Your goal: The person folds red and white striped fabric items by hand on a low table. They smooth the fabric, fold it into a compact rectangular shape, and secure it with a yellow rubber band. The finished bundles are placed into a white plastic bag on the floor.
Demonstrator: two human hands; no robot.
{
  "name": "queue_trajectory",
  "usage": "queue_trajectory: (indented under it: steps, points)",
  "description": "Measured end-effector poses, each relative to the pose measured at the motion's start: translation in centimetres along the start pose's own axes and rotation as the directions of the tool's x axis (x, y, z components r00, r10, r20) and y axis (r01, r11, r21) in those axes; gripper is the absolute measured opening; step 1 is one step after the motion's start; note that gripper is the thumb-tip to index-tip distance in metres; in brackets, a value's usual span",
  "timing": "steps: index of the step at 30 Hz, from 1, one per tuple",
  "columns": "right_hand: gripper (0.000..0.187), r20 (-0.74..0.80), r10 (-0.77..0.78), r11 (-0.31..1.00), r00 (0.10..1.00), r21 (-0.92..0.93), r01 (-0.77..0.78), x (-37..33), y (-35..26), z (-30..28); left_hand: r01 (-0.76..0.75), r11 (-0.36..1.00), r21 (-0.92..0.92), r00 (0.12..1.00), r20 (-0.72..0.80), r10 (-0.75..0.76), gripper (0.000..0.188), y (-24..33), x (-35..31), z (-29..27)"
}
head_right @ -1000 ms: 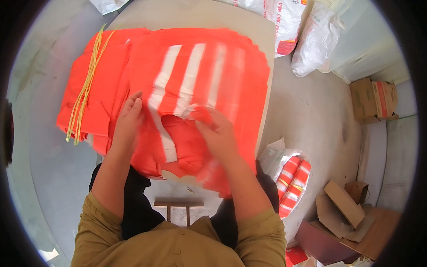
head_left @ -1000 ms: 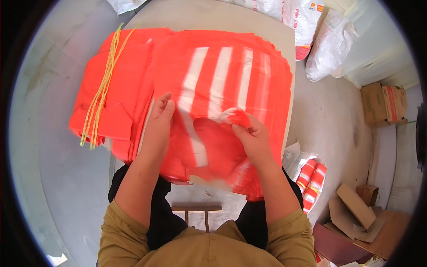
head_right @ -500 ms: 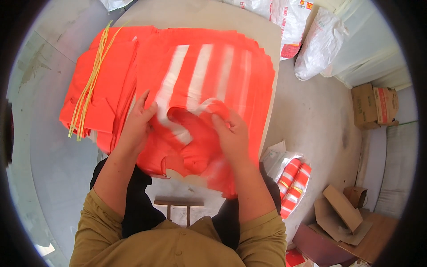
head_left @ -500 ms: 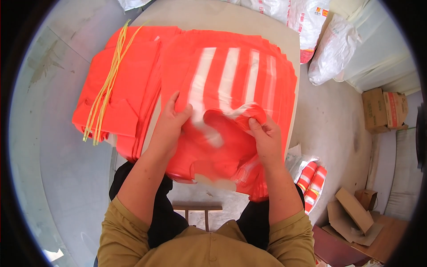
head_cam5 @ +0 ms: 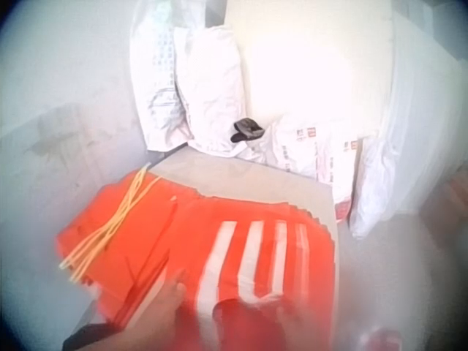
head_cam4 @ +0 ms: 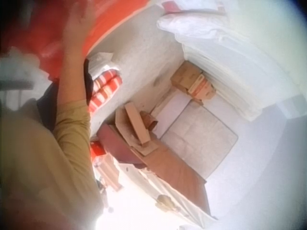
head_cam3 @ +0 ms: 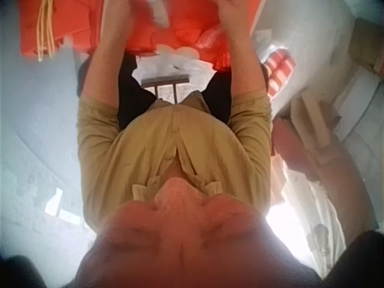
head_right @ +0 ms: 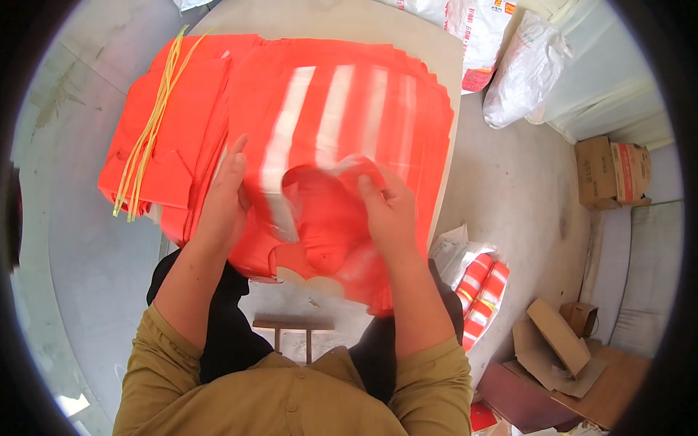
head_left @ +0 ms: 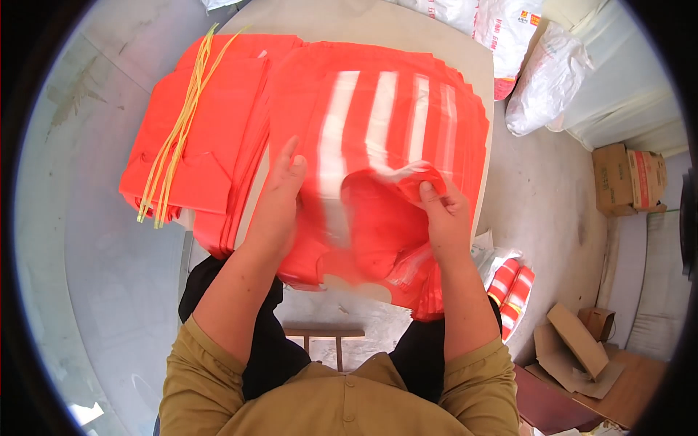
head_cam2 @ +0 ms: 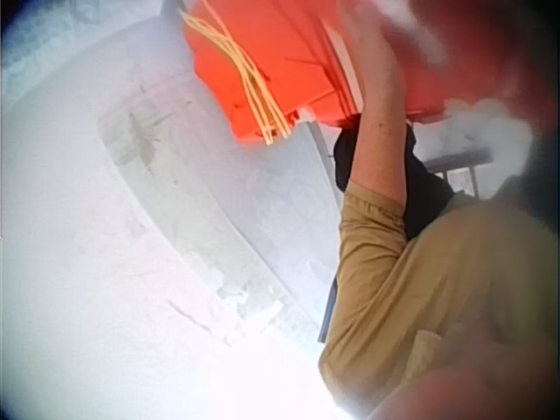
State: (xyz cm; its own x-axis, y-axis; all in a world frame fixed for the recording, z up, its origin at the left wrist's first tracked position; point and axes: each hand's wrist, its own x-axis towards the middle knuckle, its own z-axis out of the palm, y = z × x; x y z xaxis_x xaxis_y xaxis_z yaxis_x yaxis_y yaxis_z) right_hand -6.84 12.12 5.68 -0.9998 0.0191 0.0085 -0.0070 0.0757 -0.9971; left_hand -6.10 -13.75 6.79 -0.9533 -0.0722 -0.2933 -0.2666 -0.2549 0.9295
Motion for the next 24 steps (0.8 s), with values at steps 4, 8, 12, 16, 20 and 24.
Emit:
queue_trajectory:
  steps: [4,8,12,16,20,24]
  points:
    - [0.028,-0.050,0.017,0.996,0.999,0.083,-0.013,0.1,-0.2,0.2,0.015,1.000,-0.020,0.996,0.090,-0.013,0.061,0.6,-0.3,-0.1]
    - [0.026,-0.092,0.146,0.955,0.985,0.271,-0.117,0.4,-0.4,0.1,-0.025,0.997,-0.079,0.994,0.103,0.033,0.060,1.0,-1.0,0.0]
    - [0.025,-0.110,0.168,0.926,0.980,0.357,-0.118,0.6,-0.7,0.1,-0.012,0.990,-0.141,0.994,0.104,0.026,0.063,1.0,-1.2,0.3]
    - [0.024,-0.124,0.184,0.912,0.975,0.391,-0.123,0.7,-0.7,0.5,0.030,0.998,-0.059,0.990,0.137,-0.022,0.067,0.4,-1.4,0.3]
    - [0.023,-0.117,0.169,0.903,0.979,0.416,-0.106,0.9,0.0,0.5,0.045,0.998,-0.031,0.985,0.170,-0.039,0.074,0.1,-1.2,-0.5]
    - [0.022,-0.104,0.182,0.909,0.978,0.398,-0.127,0.9,0.4,0.4,0.046,0.999,0.020,0.978,0.203,-0.049,0.083,1.1,-2.3,0.0]
